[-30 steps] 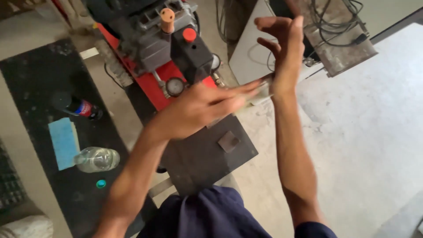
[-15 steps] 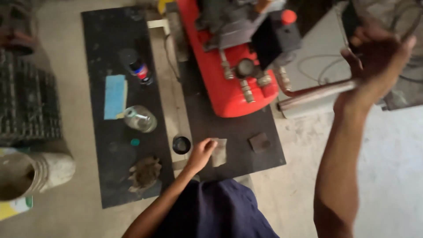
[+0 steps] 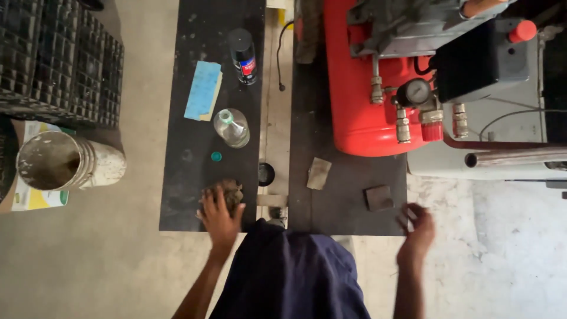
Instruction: Sanding a curved metal pipe with sandpaper and wiping it clean with a cloth on a workbench.
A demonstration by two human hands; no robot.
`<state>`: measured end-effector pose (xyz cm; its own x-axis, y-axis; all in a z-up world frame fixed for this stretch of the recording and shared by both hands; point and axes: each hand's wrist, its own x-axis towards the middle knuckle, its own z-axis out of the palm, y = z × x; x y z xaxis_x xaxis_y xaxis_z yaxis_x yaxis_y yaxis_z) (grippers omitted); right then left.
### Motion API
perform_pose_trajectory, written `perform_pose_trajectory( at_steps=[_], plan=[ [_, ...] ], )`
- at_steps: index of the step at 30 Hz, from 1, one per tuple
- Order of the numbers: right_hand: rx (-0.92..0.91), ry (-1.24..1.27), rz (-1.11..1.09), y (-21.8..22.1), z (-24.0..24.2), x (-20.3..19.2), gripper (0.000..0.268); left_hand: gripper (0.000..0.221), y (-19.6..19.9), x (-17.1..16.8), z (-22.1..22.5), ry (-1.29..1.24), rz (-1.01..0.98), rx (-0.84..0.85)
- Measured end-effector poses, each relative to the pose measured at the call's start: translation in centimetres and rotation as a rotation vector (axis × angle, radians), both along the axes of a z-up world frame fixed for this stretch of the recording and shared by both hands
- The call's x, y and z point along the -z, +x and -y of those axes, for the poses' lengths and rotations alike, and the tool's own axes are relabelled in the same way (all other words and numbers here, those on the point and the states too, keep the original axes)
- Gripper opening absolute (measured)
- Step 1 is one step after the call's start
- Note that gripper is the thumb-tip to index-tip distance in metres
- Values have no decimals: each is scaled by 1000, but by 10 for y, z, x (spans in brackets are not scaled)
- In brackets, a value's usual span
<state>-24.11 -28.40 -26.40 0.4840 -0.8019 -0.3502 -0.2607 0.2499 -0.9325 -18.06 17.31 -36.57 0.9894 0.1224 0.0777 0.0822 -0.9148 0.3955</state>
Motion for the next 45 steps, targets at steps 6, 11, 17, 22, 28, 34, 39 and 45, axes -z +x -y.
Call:
perform_pose_trajectory(
  at_steps=[6, 11, 17, 22, 28, 34, 39, 45],
  plan=[
    [-269, 0, -59, -3, -73, 8, 28, 43, 15, -27, -16, -389, -37, 168],
    [-988, 419, 222, 19, -138, -129, 79, 47, 19, -184, 74, -729, 99, 618],
    [-406, 309, 412, 30, -138, -138, 55, 70, 44, -266, 132, -734, 28, 1113],
    [72, 429, 405, 21, -117, -179, 36, 72, 46, -293, 167, -755, 128, 1060],
    [-368, -423, -11, -12, -102, -201, 63, 73, 50, -295, 224, -804, 143, 1246],
    [-84, 58, 60, -29, -86, -196, 57, 16, 60, -314, 255, -1018, -98, 1053],
    [-375, -234, 175, -49, -65, -192, 76, 45, 67, -334, 269, -915, -206, 998],
    [-407, -7, 320, -38, -51, -138, 29, 35, 71, -345, 268, -928, -189, 1137]
  ],
)
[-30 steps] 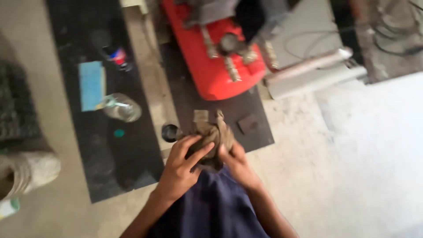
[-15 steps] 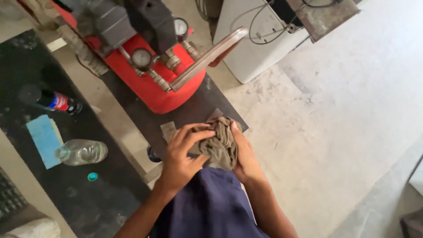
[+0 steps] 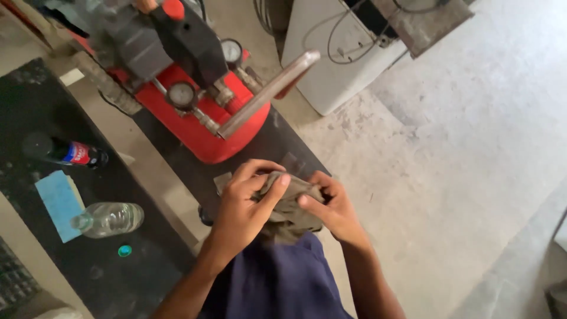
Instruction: Sanding a curved metal pipe with sandpaper and wiping it clean with a cloth on a workbench.
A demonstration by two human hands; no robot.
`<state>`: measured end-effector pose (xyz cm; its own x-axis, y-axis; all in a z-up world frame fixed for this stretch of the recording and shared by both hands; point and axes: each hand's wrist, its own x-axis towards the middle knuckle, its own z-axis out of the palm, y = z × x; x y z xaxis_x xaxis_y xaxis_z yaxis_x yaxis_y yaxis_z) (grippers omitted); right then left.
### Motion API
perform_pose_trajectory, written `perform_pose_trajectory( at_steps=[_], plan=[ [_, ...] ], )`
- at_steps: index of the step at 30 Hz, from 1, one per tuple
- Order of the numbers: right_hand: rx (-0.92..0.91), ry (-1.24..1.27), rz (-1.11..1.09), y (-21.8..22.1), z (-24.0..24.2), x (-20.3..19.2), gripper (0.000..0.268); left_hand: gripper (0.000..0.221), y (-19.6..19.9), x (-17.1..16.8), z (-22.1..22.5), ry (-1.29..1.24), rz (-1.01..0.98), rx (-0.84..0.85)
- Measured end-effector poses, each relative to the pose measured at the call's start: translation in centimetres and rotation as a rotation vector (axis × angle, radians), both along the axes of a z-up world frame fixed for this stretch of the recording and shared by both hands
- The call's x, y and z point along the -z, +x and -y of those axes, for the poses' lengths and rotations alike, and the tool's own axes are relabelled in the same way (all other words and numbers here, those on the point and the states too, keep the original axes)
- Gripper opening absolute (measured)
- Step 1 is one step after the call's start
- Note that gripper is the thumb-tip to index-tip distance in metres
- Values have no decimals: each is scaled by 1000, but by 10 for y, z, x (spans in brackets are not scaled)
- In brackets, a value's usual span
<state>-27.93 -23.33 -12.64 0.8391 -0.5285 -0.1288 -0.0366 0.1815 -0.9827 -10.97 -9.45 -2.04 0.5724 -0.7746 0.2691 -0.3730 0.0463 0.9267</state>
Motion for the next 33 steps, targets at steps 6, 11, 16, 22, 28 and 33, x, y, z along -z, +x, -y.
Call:
perform_pose_trajectory(
  at_steps=[6, 11, 16, 22, 28, 33],
  plan=[
    [-296, 40, 228, -2, -14, -1, 50, 35, 7, 18, -7, -31, -421, -77],
    [318, 755, -141, -13, -17, 58, 60, 34, 16, 29, -3, 44, -678, -46],
    [649, 206, -99, 24, 1, -63, 49, 31, 28, 60, -25, 17, -749, -136],
    [543, -1219, 233, 58, 72, -104, 42, 31, 36, 68, -46, -30, -752, -199],
    [198, -1449, 385, 153, 38, -151, 64, 19, 42, 56, -79, -33, -711, -276],
    [519, -1361, 471, 180, 4, -156, 59, 17, 43, 67, -86, -12, -737, -418]
  ],
)
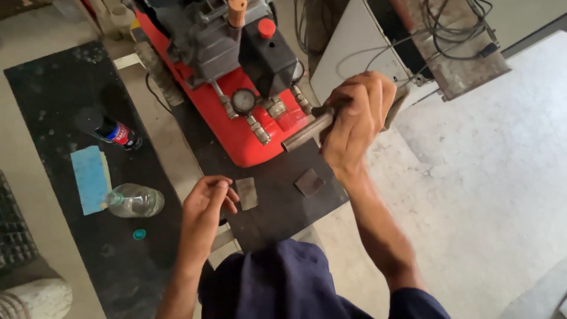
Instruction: Sanding a curved metal pipe with sandpaper and wiping it clean with a cloth on a workbench.
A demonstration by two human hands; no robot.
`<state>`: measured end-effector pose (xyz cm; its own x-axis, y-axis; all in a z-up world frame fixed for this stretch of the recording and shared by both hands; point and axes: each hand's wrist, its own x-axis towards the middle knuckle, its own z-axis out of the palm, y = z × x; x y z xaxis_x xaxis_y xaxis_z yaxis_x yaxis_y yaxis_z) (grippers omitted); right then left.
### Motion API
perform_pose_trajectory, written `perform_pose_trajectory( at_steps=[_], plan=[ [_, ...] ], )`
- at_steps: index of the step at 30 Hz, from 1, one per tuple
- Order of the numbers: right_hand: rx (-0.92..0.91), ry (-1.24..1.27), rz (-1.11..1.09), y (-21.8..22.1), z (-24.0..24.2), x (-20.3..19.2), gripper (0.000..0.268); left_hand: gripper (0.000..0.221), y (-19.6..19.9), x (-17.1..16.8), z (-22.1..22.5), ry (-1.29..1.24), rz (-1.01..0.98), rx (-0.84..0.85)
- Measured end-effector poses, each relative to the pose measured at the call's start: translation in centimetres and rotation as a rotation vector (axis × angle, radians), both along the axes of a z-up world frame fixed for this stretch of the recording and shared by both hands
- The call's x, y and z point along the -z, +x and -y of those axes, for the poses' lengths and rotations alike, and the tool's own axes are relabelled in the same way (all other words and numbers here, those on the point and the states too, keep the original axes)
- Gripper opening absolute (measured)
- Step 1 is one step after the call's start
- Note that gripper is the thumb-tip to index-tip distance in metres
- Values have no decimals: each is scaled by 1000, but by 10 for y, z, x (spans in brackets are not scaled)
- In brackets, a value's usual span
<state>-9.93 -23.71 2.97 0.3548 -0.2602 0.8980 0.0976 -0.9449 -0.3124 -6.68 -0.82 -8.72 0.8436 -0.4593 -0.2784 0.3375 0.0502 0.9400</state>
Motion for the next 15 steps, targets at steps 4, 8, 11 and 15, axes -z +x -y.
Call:
perform_pose_trajectory(
  at_steps=[4, 8, 11, 15],
  plan=[
    [52, -53, -76, 4, -13, 14, 45, 17, 3, -4, 33, -121, 51, 65],
    [-154, -329, -164, -13, -3, 30, 53, 32, 7, -22, 74, -143, 86, 184],
    [17, -660, -379, -12, 40, 13, 20, 18, 11, -25, 74, -122, 48, 189],
    [-103, -489, -186, -16, 96, 42, 19, 19, 11, 2, 39, -90, 89, 74]
  ],
)
